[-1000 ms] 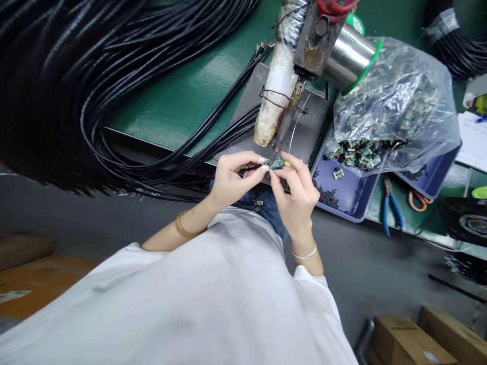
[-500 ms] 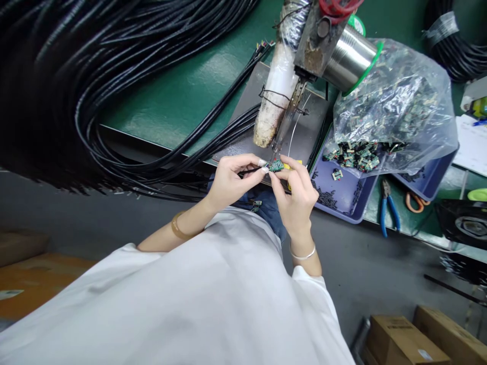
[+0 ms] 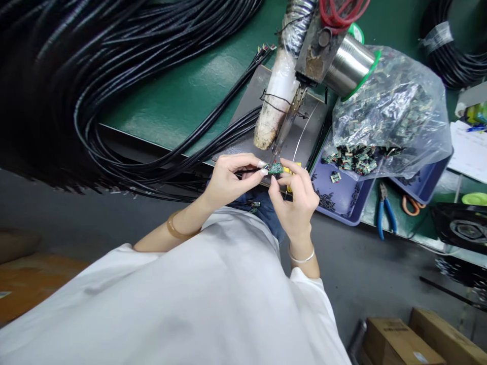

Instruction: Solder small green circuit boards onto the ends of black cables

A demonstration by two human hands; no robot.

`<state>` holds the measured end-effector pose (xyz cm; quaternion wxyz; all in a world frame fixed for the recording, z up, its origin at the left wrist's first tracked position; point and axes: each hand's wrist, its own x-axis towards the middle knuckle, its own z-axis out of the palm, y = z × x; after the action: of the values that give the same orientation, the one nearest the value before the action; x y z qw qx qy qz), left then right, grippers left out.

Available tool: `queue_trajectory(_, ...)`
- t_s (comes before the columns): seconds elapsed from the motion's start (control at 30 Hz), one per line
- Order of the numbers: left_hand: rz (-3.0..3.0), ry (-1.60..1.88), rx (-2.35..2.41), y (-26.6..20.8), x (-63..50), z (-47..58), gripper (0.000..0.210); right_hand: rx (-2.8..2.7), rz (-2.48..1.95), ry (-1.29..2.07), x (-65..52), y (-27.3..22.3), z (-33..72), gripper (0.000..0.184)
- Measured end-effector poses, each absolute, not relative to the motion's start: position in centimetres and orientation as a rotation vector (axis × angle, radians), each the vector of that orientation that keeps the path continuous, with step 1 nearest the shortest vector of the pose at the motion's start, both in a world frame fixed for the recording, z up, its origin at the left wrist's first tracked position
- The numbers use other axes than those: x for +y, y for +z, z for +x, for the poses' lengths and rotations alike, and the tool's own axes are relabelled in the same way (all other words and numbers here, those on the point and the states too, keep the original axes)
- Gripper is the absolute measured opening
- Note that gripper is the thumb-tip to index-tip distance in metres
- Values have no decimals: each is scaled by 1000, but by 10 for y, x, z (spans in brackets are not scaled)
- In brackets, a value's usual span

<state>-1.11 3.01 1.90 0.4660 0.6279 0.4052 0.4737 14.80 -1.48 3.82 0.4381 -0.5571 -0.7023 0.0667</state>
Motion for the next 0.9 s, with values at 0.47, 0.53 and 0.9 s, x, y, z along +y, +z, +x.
queue_trajectory(0.47, 1430, 933, 953, 12, 22, -9, 8, -1518, -1446, 266, -20, 34, 156, 4)
queue_trajectory(0.53, 1553, 814, 922, 15, 14, -14, 11, -1395, -1374, 203, -22, 34, 160, 5)
queue_trajectory(0.9, 807, 230, 1430, -84, -103, -202, 41, -989, -1932, 532, -142, -48, 216, 41)
